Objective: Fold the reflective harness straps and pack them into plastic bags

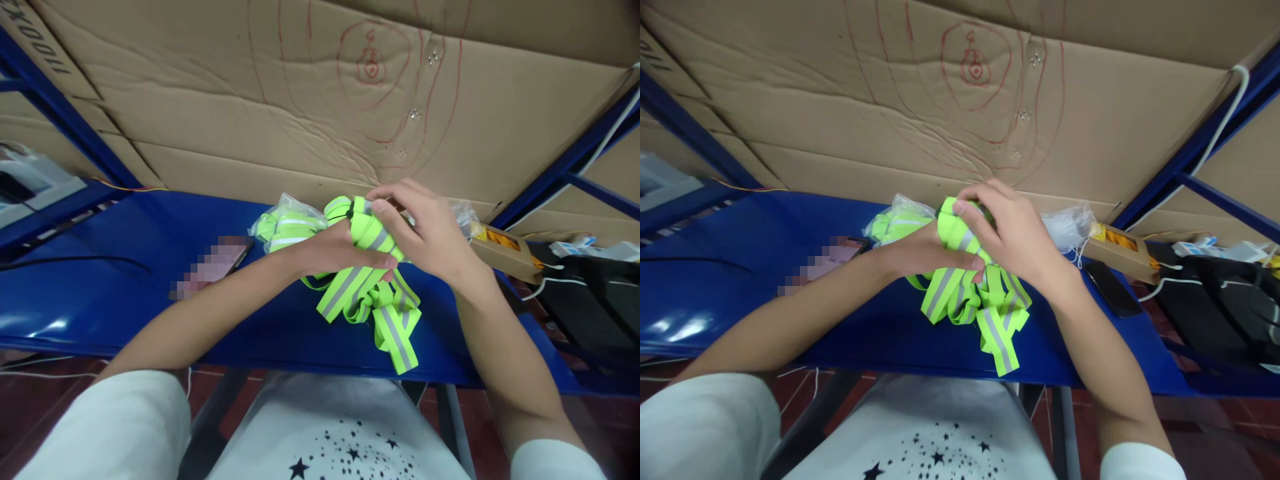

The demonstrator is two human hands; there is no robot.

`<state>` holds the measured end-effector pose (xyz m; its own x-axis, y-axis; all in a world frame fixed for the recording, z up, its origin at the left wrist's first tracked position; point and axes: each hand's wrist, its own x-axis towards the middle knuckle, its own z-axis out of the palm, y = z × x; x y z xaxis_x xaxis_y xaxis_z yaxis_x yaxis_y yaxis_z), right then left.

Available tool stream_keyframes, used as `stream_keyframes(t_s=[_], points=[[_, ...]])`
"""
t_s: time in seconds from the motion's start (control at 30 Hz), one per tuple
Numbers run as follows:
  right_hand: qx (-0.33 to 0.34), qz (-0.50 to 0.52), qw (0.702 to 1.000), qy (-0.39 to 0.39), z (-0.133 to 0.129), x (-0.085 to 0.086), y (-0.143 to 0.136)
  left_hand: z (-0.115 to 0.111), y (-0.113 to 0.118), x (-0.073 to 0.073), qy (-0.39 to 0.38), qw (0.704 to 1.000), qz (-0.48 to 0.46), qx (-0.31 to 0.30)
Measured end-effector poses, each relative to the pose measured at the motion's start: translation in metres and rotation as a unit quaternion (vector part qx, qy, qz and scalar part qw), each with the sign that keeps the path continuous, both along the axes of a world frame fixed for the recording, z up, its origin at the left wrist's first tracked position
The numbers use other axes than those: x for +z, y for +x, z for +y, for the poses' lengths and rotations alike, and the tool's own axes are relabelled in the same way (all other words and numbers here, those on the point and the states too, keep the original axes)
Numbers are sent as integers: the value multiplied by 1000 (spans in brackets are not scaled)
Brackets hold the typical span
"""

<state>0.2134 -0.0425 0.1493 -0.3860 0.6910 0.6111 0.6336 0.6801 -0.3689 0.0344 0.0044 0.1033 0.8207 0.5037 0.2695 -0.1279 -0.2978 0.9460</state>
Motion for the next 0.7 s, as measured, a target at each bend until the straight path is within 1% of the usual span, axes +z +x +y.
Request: stream_keyframes(t_s=[0.07,0.13,0.2,0.27,0.33,0.4,0.47,0.53,0.6,0.7], points=[[22,-55,998,-15,-10,4,-1,-1,-1,4,28,999,-33,27],[13,-76,997,-13,-19,4,-5,-2,-5,9,63,995,-56,53],[-4,-58,998,-8,-24,3,-10,-4,-9,14,84,994,-46,54],[-10,-30,999,-11,-23,2,-13,-7,-11,18,76,996,-34,45],[-6,-3,1000,-23,-18,1,-13,-9,-12,19,33,999,-21,4],[-2,20,999,-33,-13,1,-11,-10,-11,17,-57,997,-22,-47],[-9,47,999,-26,-8,2,-9,-8,-9,13,-152,985,-24,-80],[-29,96,995,-11,-7,3,-7,-6,-7,10,-205,973,-7,-105],[-44,157,986,-19,-7,5,-5,-4,-7,8,-206,969,21,-132],[-38,220,972,-72,-6,5,-1,-3,-7,8,-161,974,46,-152]])
